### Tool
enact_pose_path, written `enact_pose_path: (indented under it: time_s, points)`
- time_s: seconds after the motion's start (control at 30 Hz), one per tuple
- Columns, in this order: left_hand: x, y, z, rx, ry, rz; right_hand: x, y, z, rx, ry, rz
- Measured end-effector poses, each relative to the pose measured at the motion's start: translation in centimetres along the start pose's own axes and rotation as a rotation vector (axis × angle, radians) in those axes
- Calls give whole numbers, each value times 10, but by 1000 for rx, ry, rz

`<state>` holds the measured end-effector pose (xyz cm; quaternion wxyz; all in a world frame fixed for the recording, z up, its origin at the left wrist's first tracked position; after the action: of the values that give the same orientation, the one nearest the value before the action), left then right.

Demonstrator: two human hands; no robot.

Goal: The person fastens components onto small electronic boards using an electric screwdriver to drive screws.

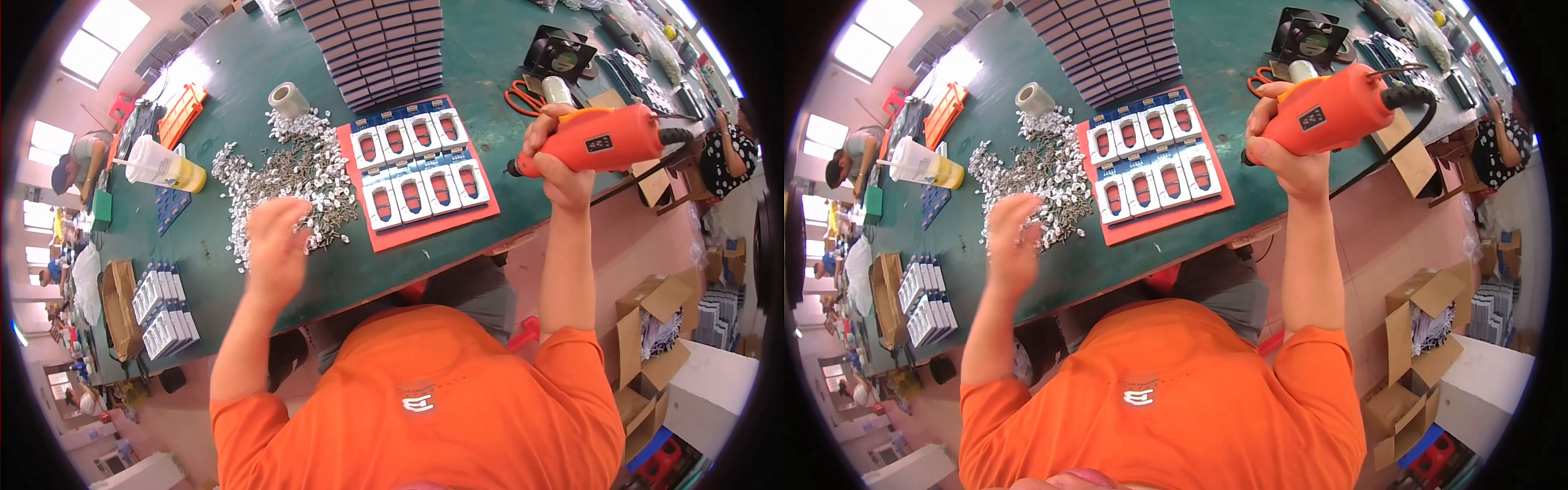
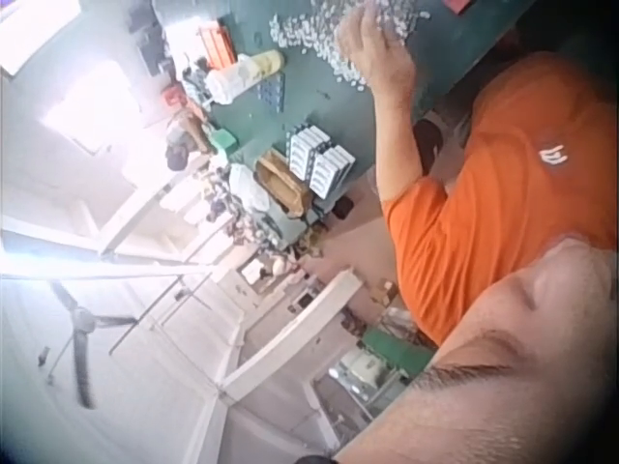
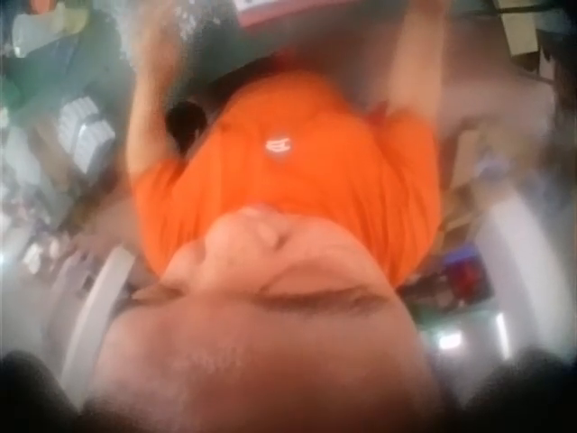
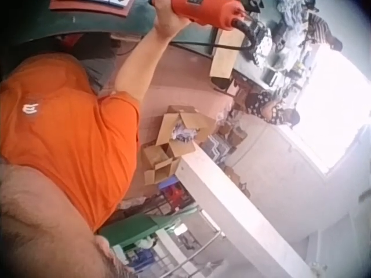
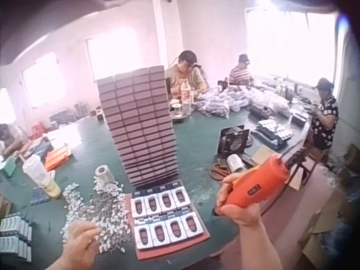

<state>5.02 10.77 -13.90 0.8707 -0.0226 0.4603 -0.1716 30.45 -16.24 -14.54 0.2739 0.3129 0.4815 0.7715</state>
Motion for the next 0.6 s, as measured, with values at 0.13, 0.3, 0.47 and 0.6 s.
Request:
enact_pose_path:
  time_s: [0.13,0.3,0.47,0.6]
  points:
    - [-141,-29,38,195,-410,144,-10,1,-5,13,-40,-13]
    - [-193,-13,9,165,-654,618,2,-4,8,35,-30,-4]
    - [-195,-18,21,275,-692,512,-9,4,5,-1,-37,-40]
    - [-202,-25,27,350,-720,461,-7,7,5,36,-74,-53]
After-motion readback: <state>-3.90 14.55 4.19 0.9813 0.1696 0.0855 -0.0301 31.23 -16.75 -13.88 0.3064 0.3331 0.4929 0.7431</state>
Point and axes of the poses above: each hand's wrist, its own z-axis towards the middle knuckle, its own x-axis out of the palm, y = z × x, the point moved 6 cm from there along z, towards the middle knuckle, and after that the axes turned 15 degrees about x, right-handed, at the moved point
